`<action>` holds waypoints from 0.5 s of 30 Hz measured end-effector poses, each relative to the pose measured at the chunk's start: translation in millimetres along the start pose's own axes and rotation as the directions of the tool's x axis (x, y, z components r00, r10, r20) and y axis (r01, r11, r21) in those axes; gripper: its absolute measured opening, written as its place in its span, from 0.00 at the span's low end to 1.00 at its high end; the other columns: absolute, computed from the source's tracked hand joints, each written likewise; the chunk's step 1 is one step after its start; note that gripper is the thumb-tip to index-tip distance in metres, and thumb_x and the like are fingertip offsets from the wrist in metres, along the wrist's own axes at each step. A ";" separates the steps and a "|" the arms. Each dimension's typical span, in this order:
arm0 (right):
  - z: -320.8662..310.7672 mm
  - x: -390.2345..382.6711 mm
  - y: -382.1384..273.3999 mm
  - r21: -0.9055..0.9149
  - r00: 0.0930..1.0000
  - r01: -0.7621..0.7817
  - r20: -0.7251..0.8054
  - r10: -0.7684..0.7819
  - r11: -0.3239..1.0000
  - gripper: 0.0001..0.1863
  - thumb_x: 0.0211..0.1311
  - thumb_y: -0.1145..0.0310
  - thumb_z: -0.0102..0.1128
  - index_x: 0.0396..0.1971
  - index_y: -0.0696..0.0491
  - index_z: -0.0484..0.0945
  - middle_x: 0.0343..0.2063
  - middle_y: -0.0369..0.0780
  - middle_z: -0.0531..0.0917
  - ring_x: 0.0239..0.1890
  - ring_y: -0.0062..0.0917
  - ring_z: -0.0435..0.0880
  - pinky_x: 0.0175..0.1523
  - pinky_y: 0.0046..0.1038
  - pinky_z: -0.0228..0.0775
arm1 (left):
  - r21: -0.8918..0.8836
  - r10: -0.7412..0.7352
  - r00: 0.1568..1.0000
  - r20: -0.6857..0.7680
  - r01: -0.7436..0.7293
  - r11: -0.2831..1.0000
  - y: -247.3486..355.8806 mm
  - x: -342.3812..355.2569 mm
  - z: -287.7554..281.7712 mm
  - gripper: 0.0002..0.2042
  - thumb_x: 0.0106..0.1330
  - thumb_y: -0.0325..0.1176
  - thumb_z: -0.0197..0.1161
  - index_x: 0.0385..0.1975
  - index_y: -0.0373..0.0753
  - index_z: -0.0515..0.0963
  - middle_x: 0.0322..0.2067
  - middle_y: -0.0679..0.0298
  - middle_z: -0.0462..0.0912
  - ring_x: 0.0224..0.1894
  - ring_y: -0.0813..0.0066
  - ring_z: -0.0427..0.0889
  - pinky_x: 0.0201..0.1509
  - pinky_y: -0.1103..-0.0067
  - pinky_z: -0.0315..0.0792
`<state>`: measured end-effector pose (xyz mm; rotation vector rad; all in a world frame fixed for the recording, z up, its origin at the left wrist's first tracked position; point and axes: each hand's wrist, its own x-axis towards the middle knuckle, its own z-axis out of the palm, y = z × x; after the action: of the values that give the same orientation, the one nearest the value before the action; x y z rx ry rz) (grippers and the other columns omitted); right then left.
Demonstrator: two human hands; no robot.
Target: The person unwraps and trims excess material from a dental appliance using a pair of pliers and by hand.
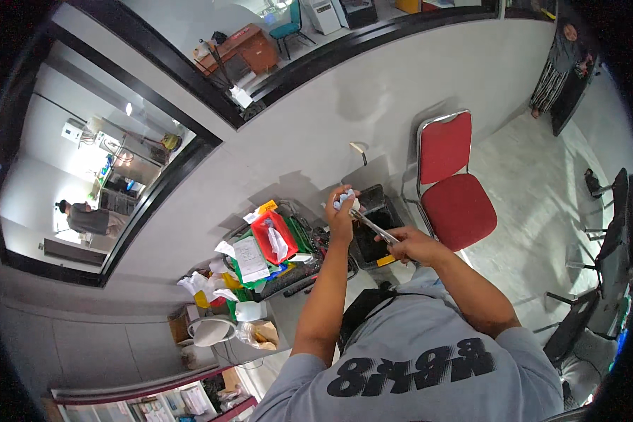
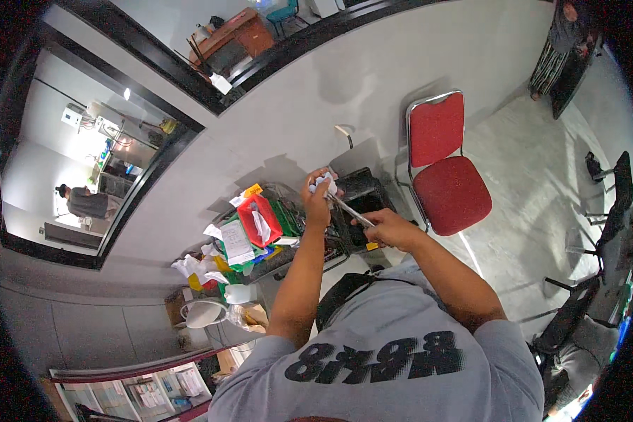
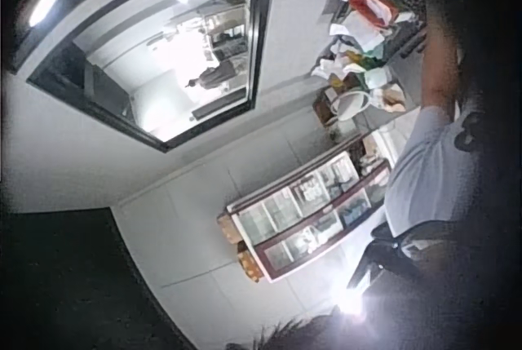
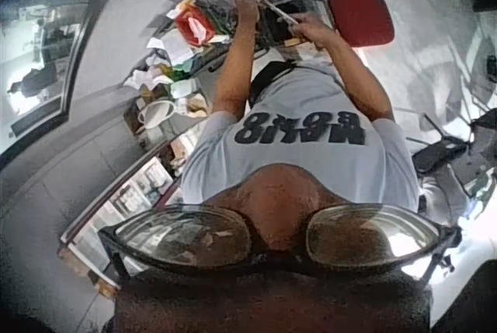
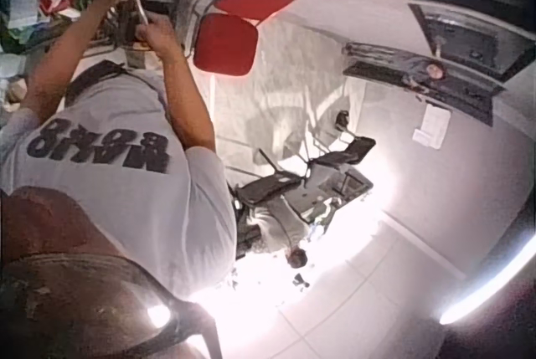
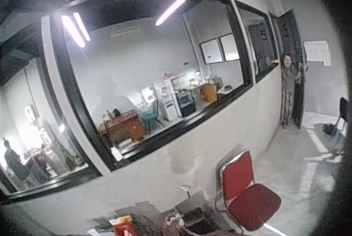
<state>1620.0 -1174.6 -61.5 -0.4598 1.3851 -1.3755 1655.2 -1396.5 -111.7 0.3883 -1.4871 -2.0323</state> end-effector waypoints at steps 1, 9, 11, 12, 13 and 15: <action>-1.7 0.0 2.0 -0.003 1.000 0.003 -0.001 -0.003 1.000 0.25 0.50 0.77 0.56 0.52 0.58 0.79 0.20 0.34 0.72 0.22 0.17 0.68 0.26 0.23 0.62 | -0.037 -0.080 0.996 0.036 0.081 0.996 2.3 -1.2 -0.4 0.13 0.67 0.33 0.59 0.49 0.37 0.74 0.40 0.56 0.81 0.30 0.68 0.84 0.27 0.75 0.79; -0.2 -0.9 -0.3 -0.501 0.961 0.189 -0.084 -0.265 0.844 0.28 0.49 0.77 0.56 0.55 0.59 0.77 0.37 0.44 0.84 0.37 0.24 0.80 0.46 0.29 0.72 | -0.273 -0.334 0.928 0.165 0.368 0.889 6.3 0.0 2.5 0.30 0.72 0.63 0.43 0.50 0.38 0.73 0.45 0.47 0.81 0.32 0.57 0.87 0.31 0.64 0.85; -1.4 4.2 -0.6 -0.457 0.965 0.200 -0.059 -0.254 0.866 0.26 0.50 0.75 0.59 0.53 0.59 0.77 0.37 0.45 0.84 0.37 0.26 0.80 0.46 0.30 0.73 | -0.264 -0.447 0.888 0.109 0.459 0.848 4.1 3.5 -4.6 0.35 0.70 0.68 0.38 0.50 0.40 0.73 0.44 0.47 0.82 0.31 0.57 0.86 0.31 0.64 0.85; -3.5 5.4 0.5 -0.407 0.970 0.199 -0.050 -0.239 0.891 0.23 0.51 0.74 0.61 0.51 0.59 0.78 0.36 0.45 0.84 0.37 0.27 0.81 0.46 0.31 0.73 | -0.266 -0.446 0.888 0.110 0.459 0.848 2.8 4.2 -5.8 0.35 0.70 0.68 0.38 0.50 0.40 0.73 0.44 0.47 0.82 0.31 0.57 0.86 0.31 0.64 0.85; -5.1 9.2 2.0 -0.409 0.970 0.199 -0.050 -0.239 0.890 0.23 0.51 0.74 0.61 0.51 0.59 0.78 0.36 0.45 0.84 0.37 0.27 0.81 0.46 0.31 0.73 | -0.235 -0.505 0.859 0.088 0.510 0.827 3.2 5.1 -8.8 0.38 0.69 0.70 0.35 0.52 0.38 0.72 0.42 0.48 0.83 0.29 0.56 0.87 0.28 0.64 0.84; -10.0 15.3 4.2 -0.557 0.919 0.196 -0.183 -0.350 0.807 0.23 0.51 0.68 0.69 0.48 0.58 0.76 0.35 0.44 0.83 0.37 0.31 0.81 0.46 0.32 0.73 | -0.203 -0.562 0.824 0.074 0.564 0.800 7.6 4.8 -9.2 0.41 0.68 0.72 0.32 0.54 0.37 0.71 0.41 0.49 0.84 0.28 0.55 0.87 0.24 0.65 0.82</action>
<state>1607.9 -1181.8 -73.8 -0.8895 2.0122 -1.3060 1658.6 -1408.0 -107.2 0.8097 -1.2227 -2.6324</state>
